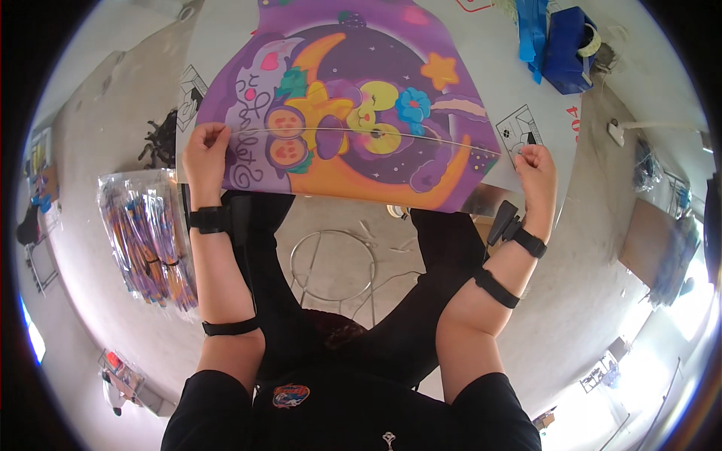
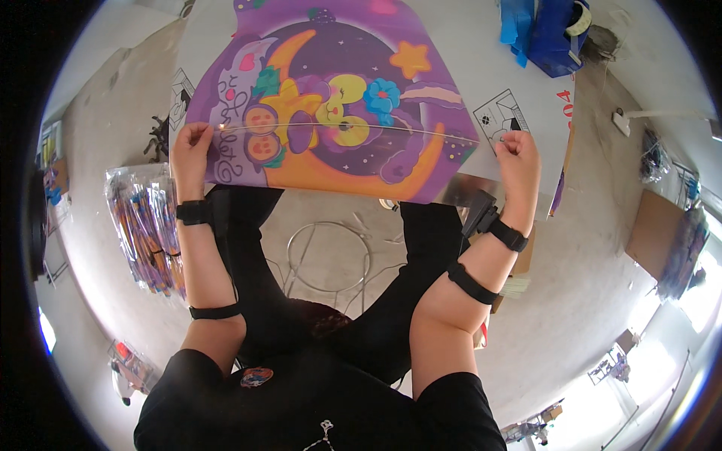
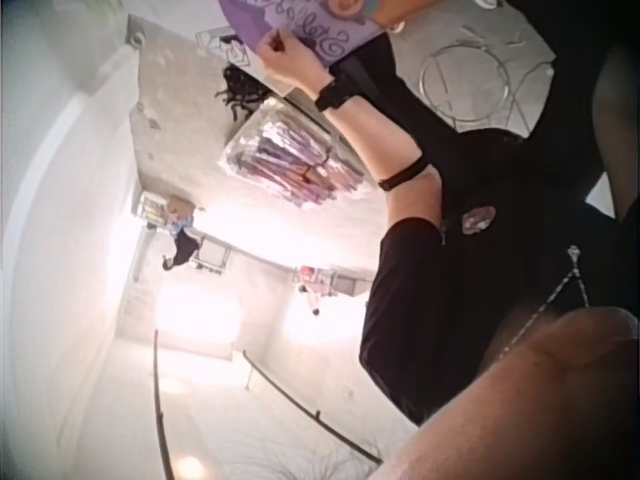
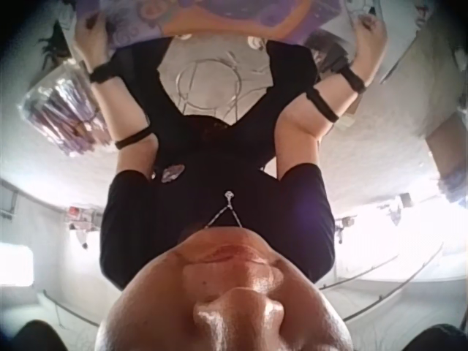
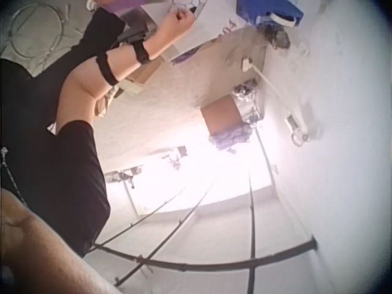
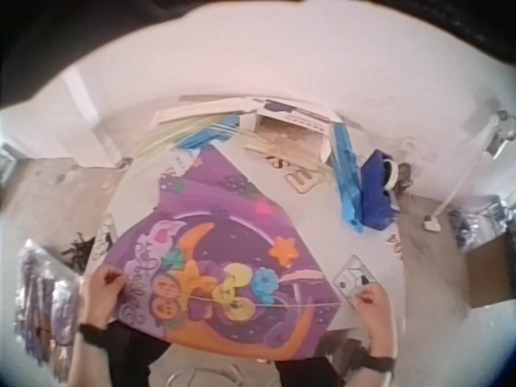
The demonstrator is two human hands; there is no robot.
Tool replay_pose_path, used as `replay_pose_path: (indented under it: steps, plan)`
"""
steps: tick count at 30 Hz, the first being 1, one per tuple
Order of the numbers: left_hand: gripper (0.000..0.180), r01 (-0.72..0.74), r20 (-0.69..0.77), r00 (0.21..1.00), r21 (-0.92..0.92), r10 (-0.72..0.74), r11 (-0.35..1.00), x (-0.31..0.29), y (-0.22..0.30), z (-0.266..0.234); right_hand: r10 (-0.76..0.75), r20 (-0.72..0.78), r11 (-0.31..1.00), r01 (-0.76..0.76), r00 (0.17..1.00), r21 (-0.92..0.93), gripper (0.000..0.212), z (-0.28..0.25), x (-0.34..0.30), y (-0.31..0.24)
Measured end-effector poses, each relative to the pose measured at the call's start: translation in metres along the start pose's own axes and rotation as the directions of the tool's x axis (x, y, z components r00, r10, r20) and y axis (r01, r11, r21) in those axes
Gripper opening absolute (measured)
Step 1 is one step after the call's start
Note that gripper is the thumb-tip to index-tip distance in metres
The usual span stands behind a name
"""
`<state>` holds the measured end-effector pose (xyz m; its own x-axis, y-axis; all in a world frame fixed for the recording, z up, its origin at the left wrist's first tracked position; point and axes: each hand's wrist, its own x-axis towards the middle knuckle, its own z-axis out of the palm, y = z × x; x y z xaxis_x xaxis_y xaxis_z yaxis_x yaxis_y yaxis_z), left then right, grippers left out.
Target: The person unfolds a purple kite sail on a table, smooths it out, and inserts a thin rod into the sail's pockets. They then pull tape from a dispenser and apply pieces to secure the rod to the sail.
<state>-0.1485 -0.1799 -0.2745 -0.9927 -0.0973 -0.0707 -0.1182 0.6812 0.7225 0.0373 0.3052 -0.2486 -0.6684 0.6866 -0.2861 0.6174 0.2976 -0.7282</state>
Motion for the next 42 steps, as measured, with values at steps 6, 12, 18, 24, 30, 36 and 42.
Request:
replay_pose_path:
  steps: [6,12,18,24,30,36,42]
  plan:
    - [0.012,-0.001,-0.006,1.000,-0.008,0.001,1.000,-0.002,0.005,0.002,0.009,0.003,1.000,-0.009,1.000,-0.009,0.018,-0.002,0.002,0.004]
    - [0.013,0.008,-0.023,1.000,-0.028,-0.009,1.000,-0.002,0.002,-0.001,0.021,0.019,1.000,-0.021,1.000,-0.022,0.017,0.002,0.002,0.001]
    - [0.012,-0.029,-0.019,0.999,0.025,0.030,0.999,-0.002,0.006,0.004,-0.044,0.024,0.997,0.046,0.999,-0.060,0.017,-0.003,0.011,0.019]
    - [0.012,0.006,-0.028,1.000,0.008,-0.006,1.000,-0.007,0.015,0.001,-0.030,0.012,0.995,0.031,0.999,-0.090,0.016,0.000,0.011,0.019]
    - [0.012,-0.003,-0.031,1.000,0.001,0.003,1.000,-0.007,0.014,0.002,-0.010,0.023,0.997,0.012,1.000,-0.075,0.015,-0.001,0.007,0.010]
    - [0.013,-0.077,-0.010,0.997,0.083,0.078,0.994,-0.002,0.007,0.005,-0.108,-0.001,0.989,0.107,0.994,-0.101,0.017,-0.004,0.009,0.020]
    - [0.013,-0.103,-0.010,0.995,0.095,0.104,0.990,0.000,0.000,0.001,-0.080,-0.032,0.989,0.076,0.996,-0.130,0.020,0.005,0.011,0.016]
